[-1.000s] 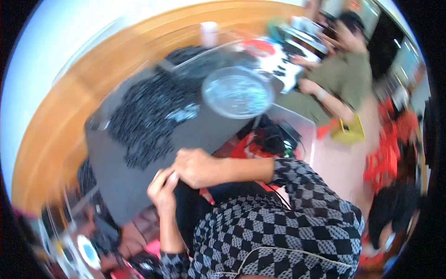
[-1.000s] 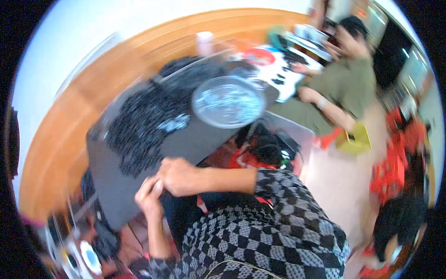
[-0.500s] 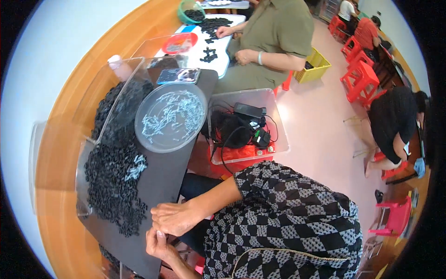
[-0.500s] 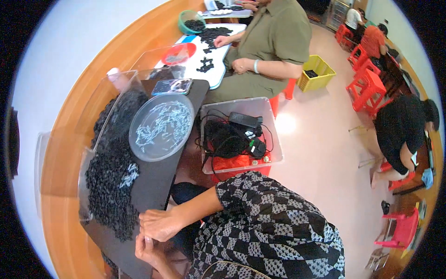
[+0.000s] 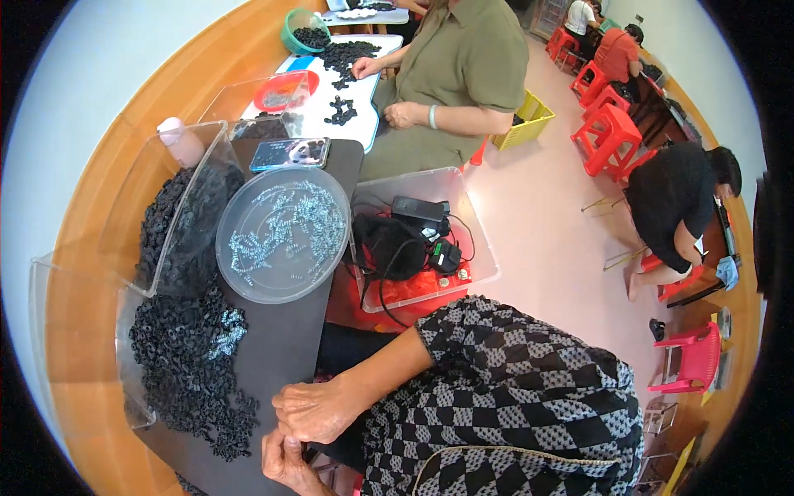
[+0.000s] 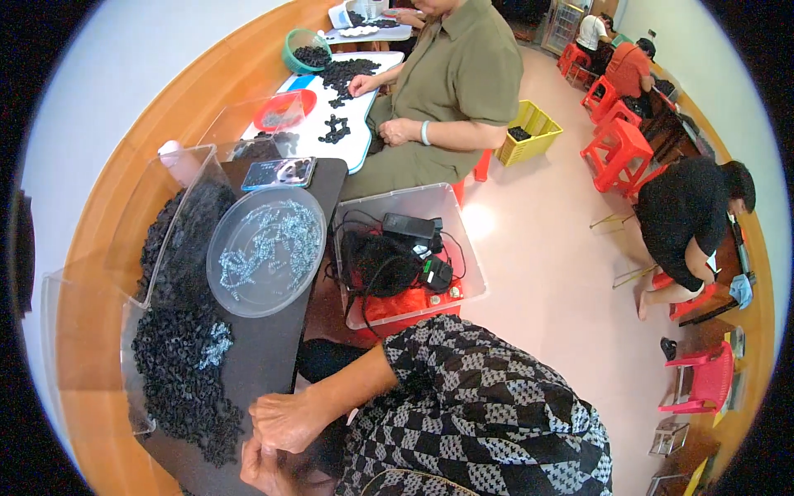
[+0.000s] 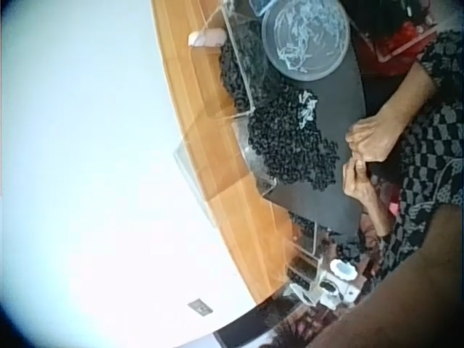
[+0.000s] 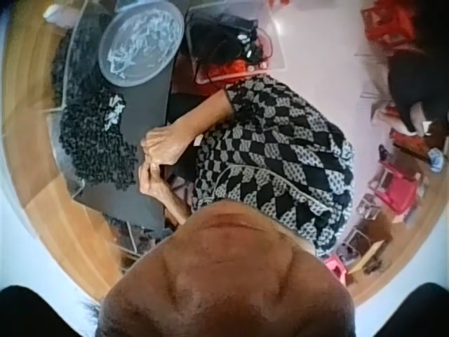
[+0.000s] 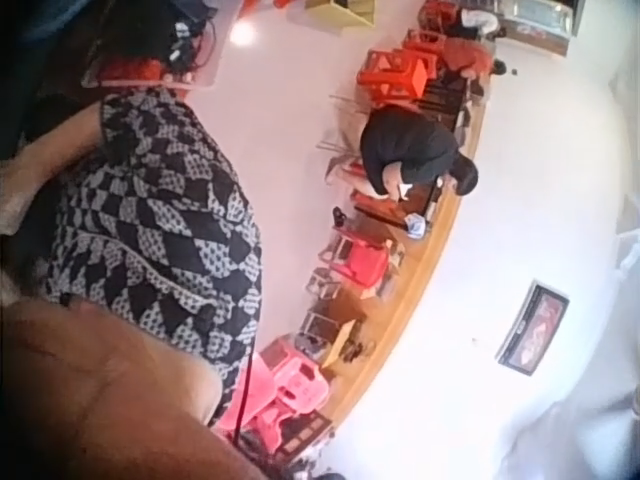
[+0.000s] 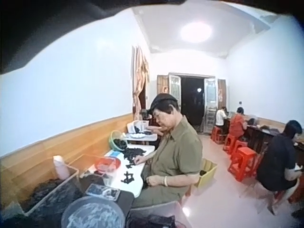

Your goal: Assembling small black plastic components by hand at a workstation.

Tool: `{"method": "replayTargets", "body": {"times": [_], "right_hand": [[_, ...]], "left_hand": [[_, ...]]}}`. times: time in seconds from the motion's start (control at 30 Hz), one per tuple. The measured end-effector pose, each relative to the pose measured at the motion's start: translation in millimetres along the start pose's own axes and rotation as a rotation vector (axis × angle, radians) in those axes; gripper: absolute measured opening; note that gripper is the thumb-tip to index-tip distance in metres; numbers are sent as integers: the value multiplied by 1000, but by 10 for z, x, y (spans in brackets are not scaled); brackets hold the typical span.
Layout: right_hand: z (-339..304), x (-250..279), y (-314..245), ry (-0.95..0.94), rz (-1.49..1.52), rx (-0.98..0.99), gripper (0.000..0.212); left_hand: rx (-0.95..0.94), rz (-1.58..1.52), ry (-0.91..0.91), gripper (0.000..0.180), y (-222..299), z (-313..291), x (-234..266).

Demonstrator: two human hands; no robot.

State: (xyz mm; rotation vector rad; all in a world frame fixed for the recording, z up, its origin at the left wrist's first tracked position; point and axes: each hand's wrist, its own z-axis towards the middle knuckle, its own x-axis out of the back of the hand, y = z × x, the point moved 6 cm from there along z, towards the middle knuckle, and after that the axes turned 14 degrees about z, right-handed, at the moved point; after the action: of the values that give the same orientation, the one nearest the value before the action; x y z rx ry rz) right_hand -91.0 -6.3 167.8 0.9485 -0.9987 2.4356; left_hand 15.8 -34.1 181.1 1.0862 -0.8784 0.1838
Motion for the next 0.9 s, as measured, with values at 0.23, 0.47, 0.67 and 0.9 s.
{"method": "replayTargets", "body": {"times": [0.23,0.47,0.67,0.9], "right_hand": [[19,30,35,56,159,-66,21],[43,48,9,89,142,-105,20],[-18,-58,-55,99,26,-64,21],[-18,-94,-89,32,-80,-45,23]], "left_hand": [[29,-117,-33,22,-33,-22,13],[53,-188,-3,19,-99,-97,35],[-48,-223,14,23,-140,-110,7],[-87,-152,97,28,-86,-126,-3]]}}
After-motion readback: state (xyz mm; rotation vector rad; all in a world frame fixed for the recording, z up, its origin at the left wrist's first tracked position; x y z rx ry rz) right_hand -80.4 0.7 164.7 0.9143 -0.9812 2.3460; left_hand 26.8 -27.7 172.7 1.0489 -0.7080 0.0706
